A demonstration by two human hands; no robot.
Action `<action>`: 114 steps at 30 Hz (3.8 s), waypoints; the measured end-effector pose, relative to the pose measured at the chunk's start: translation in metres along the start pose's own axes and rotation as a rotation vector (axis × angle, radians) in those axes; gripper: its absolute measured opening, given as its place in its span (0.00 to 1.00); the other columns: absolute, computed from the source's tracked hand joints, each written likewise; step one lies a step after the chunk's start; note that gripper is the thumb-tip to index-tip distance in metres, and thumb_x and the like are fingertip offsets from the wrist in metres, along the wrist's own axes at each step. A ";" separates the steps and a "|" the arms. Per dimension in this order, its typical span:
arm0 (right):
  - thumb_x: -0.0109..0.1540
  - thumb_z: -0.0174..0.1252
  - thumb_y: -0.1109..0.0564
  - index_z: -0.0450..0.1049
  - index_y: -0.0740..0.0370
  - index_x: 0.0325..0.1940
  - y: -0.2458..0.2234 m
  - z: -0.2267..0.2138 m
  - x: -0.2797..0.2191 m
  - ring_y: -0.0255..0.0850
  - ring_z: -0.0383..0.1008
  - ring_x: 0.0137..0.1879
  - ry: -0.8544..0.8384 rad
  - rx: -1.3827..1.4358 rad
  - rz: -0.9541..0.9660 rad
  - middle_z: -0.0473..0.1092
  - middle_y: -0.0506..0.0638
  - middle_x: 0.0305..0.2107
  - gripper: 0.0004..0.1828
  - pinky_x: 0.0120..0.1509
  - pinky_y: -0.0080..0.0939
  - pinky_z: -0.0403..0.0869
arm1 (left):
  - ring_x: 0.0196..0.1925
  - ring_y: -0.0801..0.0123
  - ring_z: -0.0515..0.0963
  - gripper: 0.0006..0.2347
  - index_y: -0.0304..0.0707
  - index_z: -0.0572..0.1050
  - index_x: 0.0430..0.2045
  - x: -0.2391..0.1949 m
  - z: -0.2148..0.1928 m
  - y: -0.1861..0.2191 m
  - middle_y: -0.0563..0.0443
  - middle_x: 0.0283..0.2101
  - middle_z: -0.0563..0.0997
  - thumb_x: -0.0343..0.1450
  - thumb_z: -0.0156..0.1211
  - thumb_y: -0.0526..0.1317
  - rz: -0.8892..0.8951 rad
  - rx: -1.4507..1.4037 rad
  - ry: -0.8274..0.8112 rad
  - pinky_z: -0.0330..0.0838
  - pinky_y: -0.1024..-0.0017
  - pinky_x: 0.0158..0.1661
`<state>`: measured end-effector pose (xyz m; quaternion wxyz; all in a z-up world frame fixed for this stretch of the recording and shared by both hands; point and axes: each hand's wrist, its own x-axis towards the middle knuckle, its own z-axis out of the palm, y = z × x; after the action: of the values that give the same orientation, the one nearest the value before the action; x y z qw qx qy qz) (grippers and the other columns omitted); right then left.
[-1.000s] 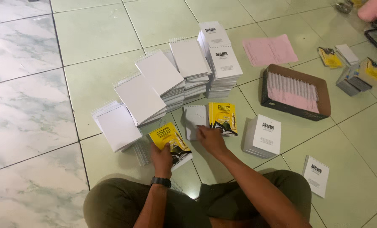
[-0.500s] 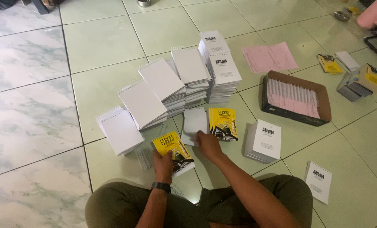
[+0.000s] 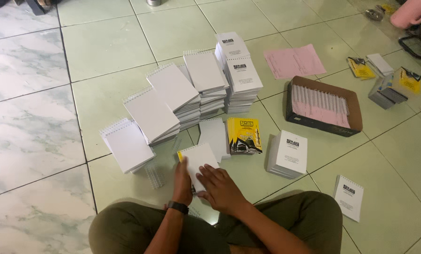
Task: The person sits on the floor and assembles spiral-bound notebooks by hand. They pick up a stack of white paper, align it with a spiral binding, and insert the spiral into the holes. The person then picks up a yellow cover sheet and places it on the assembled notebook before stacking it with others.
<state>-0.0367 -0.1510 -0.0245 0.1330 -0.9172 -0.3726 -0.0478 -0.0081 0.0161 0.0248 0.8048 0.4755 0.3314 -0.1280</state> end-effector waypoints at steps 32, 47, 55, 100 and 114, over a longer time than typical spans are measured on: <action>0.69 0.46 0.62 0.62 0.67 0.59 0.053 0.049 -0.062 0.72 0.74 0.55 0.279 0.810 1.028 0.72 0.74 0.43 0.14 0.56 0.70 0.72 | 0.65 0.32 0.68 0.20 0.30 0.52 0.67 0.017 0.044 -0.122 0.27 0.61 0.68 0.78 0.45 0.27 0.677 0.681 -0.223 0.64 0.32 0.63; 0.69 0.45 0.63 0.67 0.63 0.52 0.043 0.029 -0.054 0.67 0.75 0.57 0.292 0.749 1.038 0.75 0.69 0.44 0.09 0.57 0.65 0.74 | 0.67 0.39 0.68 0.21 0.33 0.56 0.67 0.017 0.039 -0.120 0.33 0.59 0.71 0.77 0.48 0.27 0.707 0.639 -0.195 0.62 0.34 0.66; 0.67 0.45 0.64 0.65 0.62 0.51 0.043 0.025 -0.052 0.58 0.76 0.53 0.213 0.784 1.029 0.74 0.63 0.41 0.08 0.57 0.61 0.73 | 0.60 0.44 0.76 0.16 0.40 0.60 0.63 0.026 0.038 -0.121 0.39 0.53 0.74 0.79 0.45 0.30 0.597 0.677 -0.204 0.69 0.38 0.58; 0.59 0.68 0.63 0.79 0.56 0.40 0.054 -0.001 -0.077 0.50 0.72 0.51 0.824 -0.072 0.401 0.66 0.47 0.41 0.07 0.63 0.60 0.74 | 0.50 0.57 0.81 0.06 0.38 0.66 0.49 0.045 0.028 -0.138 0.43 0.43 0.78 0.79 0.50 0.31 0.609 0.689 -0.174 0.75 0.51 0.52; 0.59 0.68 0.60 0.76 0.56 0.39 0.050 -0.012 -0.075 0.48 0.73 0.49 0.772 -0.086 0.379 0.68 0.48 0.39 0.08 0.62 0.56 0.72 | 0.58 0.53 0.79 0.09 0.38 0.67 0.53 0.056 0.023 -0.152 0.41 0.50 0.78 0.79 0.50 0.31 0.629 0.655 -0.199 0.71 0.49 0.59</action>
<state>-0.0556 -0.2385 -0.0373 0.2306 -0.8889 -0.1181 -0.3778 -0.0358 -0.0751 -0.1079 0.6399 0.7675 0.0344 -0.0203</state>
